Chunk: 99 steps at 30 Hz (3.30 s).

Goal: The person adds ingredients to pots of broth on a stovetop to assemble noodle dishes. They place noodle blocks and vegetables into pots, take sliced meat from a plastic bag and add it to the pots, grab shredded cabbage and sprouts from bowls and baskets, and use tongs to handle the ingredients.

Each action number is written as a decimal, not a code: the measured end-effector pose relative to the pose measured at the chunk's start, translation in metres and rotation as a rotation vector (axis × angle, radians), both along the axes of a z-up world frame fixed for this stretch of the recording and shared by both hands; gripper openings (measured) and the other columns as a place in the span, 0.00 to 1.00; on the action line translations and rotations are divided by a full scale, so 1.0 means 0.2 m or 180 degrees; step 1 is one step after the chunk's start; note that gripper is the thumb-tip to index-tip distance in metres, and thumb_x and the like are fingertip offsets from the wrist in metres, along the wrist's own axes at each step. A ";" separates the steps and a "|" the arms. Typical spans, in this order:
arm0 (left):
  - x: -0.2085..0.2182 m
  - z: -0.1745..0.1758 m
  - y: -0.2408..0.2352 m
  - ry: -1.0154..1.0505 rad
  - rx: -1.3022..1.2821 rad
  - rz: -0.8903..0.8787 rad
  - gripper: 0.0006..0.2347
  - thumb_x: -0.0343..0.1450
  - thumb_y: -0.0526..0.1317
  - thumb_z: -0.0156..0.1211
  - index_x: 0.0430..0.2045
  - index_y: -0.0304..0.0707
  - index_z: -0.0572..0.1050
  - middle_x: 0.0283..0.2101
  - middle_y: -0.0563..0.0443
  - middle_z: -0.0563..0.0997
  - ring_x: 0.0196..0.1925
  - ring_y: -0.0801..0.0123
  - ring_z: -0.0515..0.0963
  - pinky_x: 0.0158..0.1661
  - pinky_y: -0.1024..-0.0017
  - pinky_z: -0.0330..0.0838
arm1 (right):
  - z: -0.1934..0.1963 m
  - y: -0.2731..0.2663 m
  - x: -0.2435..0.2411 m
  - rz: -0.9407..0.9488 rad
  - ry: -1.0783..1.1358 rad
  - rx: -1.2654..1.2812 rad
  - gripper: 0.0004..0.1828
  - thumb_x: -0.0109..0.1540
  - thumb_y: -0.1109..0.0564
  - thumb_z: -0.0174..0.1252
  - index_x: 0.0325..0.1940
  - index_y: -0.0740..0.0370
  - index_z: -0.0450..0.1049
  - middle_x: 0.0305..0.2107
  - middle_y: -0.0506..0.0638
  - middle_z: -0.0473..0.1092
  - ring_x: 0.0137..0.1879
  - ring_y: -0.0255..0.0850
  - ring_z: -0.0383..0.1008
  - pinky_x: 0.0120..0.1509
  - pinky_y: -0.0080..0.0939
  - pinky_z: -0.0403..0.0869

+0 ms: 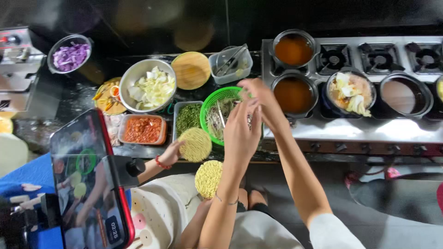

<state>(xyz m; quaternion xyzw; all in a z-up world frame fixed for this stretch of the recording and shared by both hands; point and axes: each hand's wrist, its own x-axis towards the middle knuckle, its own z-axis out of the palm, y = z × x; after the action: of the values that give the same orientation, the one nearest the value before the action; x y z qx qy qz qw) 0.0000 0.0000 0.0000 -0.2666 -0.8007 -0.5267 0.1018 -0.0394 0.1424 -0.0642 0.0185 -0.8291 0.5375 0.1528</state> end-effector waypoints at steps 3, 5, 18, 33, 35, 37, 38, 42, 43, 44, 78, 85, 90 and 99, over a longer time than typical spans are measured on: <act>-0.07 -0.05 0.05 -0.0012 -0.0365 0.0057 0.12 0.77 0.39 0.55 0.52 0.31 0.74 0.48 0.37 0.80 0.50 0.47 0.81 0.49 0.58 0.76 | -0.21 0.02 -0.04 0.0377 -0.0398 -0.0305 0.22 0.68 0.53 0.54 0.63 0.66 0.72 0.59 0.60 0.68 0.63 0.50 0.70 0.66 0.46 0.72; -0.10 -0.02 0.07 -0.0027 -0.0277 -0.0022 0.12 0.77 0.38 0.55 0.52 0.30 0.74 0.50 0.36 0.81 0.53 0.45 0.80 0.52 0.57 0.75 | -0.47 0.09 -0.19 0.0347 -0.0358 0.0215 0.23 0.65 0.55 0.55 0.62 0.67 0.72 0.58 0.62 0.67 0.62 0.53 0.69 0.65 0.47 0.71; -0.61 -0.33 0.08 -0.0257 -0.1706 0.0161 0.27 0.77 0.42 0.49 0.72 0.31 0.53 0.73 0.35 0.61 0.75 0.37 0.55 0.69 0.49 0.50 | -1.54 0.51 -1.67 -0.0904 -0.0155 0.3687 0.29 0.60 0.57 0.56 0.66 0.64 0.67 0.61 0.60 0.66 0.72 0.60 0.60 0.70 0.57 0.63; -0.94 -0.31 -0.14 -0.0882 -0.1410 0.0645 0.24 0.77 0.44 0.49 0.66 0.27 0.63 0.64 0.29 0.71 0.69 0.40 0.67 0.64 0.55 0.63 | -1.72 0.47 -1.87 -0.0686 -0.1603 0.3477 0.20 0.68 0.56 0.49 0.62 0.60 0.73 0.50 0.61 0.76 0.58 0.60 0.74 0.58 0.74 0.65; -0.95 -0.47 -0.16 -0.0996 -0.1643 0.0444 0.25 0.76 0.46 0.49 0.65 0.28 0.63 0.63 0.29 0.71 0.67 0.41 0.69 0.63 0.56 0.65 | -1.70 0.44 -1.76 -0.0846 -0.1647 0.3490 0.17 0.68 0.54 0.49 0.59 0.58 0.75 0.52 0.59 0.75 0.61 0.57 0.73 0.60 0.69 0.67; -0.97 -0.48 -0.15 -0.1104 -0.1876 0.0314 0.26 0.76 0.49 0.48 0.65 0.29 0.63 0.62 0.30 0.72 0.65 0.43 0.72 0.61 0.56 0.67 | -1.71 0.46 -1.75 -0.0960 -0.1644 0.3508 0.16 0.69 0.53 0.48 0.55 0.56 0.76 0.53 0.57 0.74 0.63 0.55 0.72 0.61 0.65 0.69; -0.95 -0.41 -0.13 -0.1295 -0.1690 0.0183 0.26 0.76 0.49 0.47 0.65 0.30 0.62 0.63 0.30 0.71 0.65 0.43 0.70 0.61 0.55 0.65 | -1.74 0.49 -1.76 -0.0858 -0.1683 0.3451 0.16 0.67 0.52 0.49 0.55 0.56 0.76 0.52 0.57 0.73 0.62 0.55 0.72 0.59 0.67 0.69; -0.88 -0.25 -0.10 -0.2011 -0.1680 0.0264 0.26 0.74 0.51 0.46 0.66 0.37 0.63 0.64 0.37 0.72 0.59 0.44 0.76 0.59 0.56 0.69 | -2.03 0.51 -1.79 -0.1120 -0.0973 0.3838 0.16 0.59 0.51 0.52 0.48 0.54 0.77 0.49 0.57 0.73 0.57 0.55 0.72 0.52 0.65 0.69; -0.86 -0.34 -0.13 -0.2071 -0.1696 0.0244 0.26 0.74 0.51 0.46 0.66 0.37 0.63 0.64 0.37 0.72 0.59 0.44 0.76 0.59 0.56 0.69 | -2.03 0.51 -1.75 -0.1086 -0.1034 0.3840 0.16 0.59 0.51 0.52 0.48 0.54 0.77 0.49 0.57 0.73 0.57 0.55 0.72 0.52 0.65 0.69; -0.83 -0.43 -0.16 -0.1793 -0.1664 0.0204 0.26 0.74 0.50 0.47 0.65 0.34 0.63 0.64 0.35 0.72 0.62 0.42 0.73 0.59 0.55 0.68 | -2.02 0.51 -1.71 -0.1012 -0.1015 0.3818 0.13 0.64 0.54 0.53 0.51 0.57 0.75 0.47 0.58 0.73 0.55 0.55 0.73 0.58 0.61 0.69; -0.51 -0.56 0.20 -0.3114 -0.0131 -0.0171 0.12 0.75 0.50 0.50 0.35 0.42 0.74 0.21 0.48 0.80 0.18 0.69 0.81 0.22 0.70 0.80 | -1.53 0.15 0.84 -0.2817 -0.1609 0.1895 0.17 0.68 0.45 0.55 0.47 0.62 0.66 0.34 0.60 0.74 0.31 0.60 0.76 0.30 0.55 0.74; -0.43 -0.68 0.16 -0.3200 -0.0102 0.0003 0.16 0.76 0.49 0.50 0.36 0.30 0.73 0.22 0.46 0.82 0.19 0.68 0.83 0.22 0.70 0.83 | -1.86 0.29 0.80 -0.2165 -0.1752 0.2897 0.15 0.62 0.52 0.58 0.46 0.66 0.68 0.26 0.56 0.75 0.26 0.51 0.78 0.28 0.50 0.74; -0.38 -0.71 0.17 -0.3309 0.0164 -0.0116 0.16 0.75 0.48 0.54 0.40 0.30 0.72 0.25 0.45 0.81 0.20 0.65 0.82 0.22 0.68 0.80 | -1.74 0.24 0.71 -0.1429 -0.1877 0.5860 0.18 0.60 0.58 0.55 0.47 0.77 0.74 0.21 0.57 0.76 0.23 0.43 0.77 0.23 0.43 0.73; -0.29 -0.64 0.21 -0.3147 0.0028 -0.0320 0.18 0.76 0.49 0.54 0.38 0.25 0.71 0.27 0.43 0.82 0.22 0.65 0.84 0.24 0.69 0.84 | -1.93 0.44 0.74 -0.0872 -0.1825 0.4302 0.13 0.58 0.59 0.54 0.39 0.69 0.78 0.27 0.62 0.77 0.29 0.52 0.80 0.29 0.54 0.78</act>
<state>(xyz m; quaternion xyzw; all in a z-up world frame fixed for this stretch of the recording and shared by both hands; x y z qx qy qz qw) -0.0584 0.0425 -0.1273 -0.0228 -0.7371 -0.5977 -0.3145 0.1086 0.2297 -0.4498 -0.1359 -0.9810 -0.1294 -0.0485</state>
